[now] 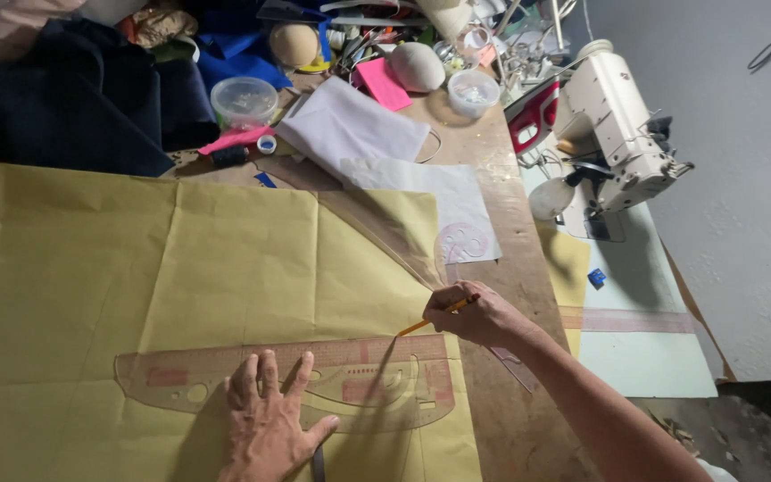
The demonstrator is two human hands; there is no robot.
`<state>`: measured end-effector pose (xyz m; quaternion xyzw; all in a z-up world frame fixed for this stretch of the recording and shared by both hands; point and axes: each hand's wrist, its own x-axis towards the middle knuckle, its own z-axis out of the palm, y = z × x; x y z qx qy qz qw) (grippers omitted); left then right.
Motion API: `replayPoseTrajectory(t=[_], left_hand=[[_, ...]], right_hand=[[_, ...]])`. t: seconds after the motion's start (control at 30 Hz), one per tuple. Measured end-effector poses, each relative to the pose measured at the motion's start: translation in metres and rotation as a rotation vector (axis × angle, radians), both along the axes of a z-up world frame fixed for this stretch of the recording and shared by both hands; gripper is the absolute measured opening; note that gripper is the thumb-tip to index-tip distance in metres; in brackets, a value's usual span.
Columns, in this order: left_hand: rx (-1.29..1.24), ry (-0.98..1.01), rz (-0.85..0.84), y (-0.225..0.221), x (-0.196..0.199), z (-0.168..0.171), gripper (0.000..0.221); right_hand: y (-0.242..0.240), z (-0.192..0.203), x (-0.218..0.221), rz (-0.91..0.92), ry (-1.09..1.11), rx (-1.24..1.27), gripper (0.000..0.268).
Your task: Drafting and marking a garment pattern on paper using rulers, measuring tape, and a pencil.
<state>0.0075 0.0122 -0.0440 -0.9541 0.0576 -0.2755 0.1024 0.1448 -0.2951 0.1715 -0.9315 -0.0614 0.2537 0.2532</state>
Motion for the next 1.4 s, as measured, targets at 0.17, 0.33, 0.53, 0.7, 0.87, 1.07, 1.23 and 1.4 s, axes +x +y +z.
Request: replayPoseTrajectory(t=[0.17,0.33,0.53,0.7,0.87,1.07,1.23,1.4], left_hand=[[0.023,-0.041,0.004,0.0,0.0,0.003,0.137],[-0.157,1.033,0.156,-0.016,0.002,0.095,0.108],[-0.067,0.142,0.085,-0.017,-0.038,-0.01,0.137],[-0.149,0.151,-0.038,0.008,-0.069,0.011,0.125],[-0.048,0.118,0.001,0.087,-0.076,0.024,0.131],[0.228,0.038,0.095,0.201,-0.068,0.031,0.133],[-0.125,0.307,-0.003,0.276,-0.052,0.023,0.116],[0.167,0.052,0.021,0.337,-0.037,0.022,0.124]], right_hand=[[-0.011,0.01,-0.012,0.122,-0.147,-0.164,0.023],[-0.037,0.049,-0.06,-0.279,-0.367,0.073,0.015],[0.025,0.0,-0.146,-0.59,-0.562,0.603,0.033],[0.008,-0.181,-0.2,-0.09,-0.692,0.097,0.046],[0.075,-0.19,-0.198,0.057,-0.702,0.102,0.054],[0.185,-0.146,-0.178,0.136,-0.736,0.197,0.044],[0.25,-0.14,-0.161,0.194,-0.665,0.204,0.053],[0.282,-0.116,-0.161,0.224,-0.741,0.14,0.045]])
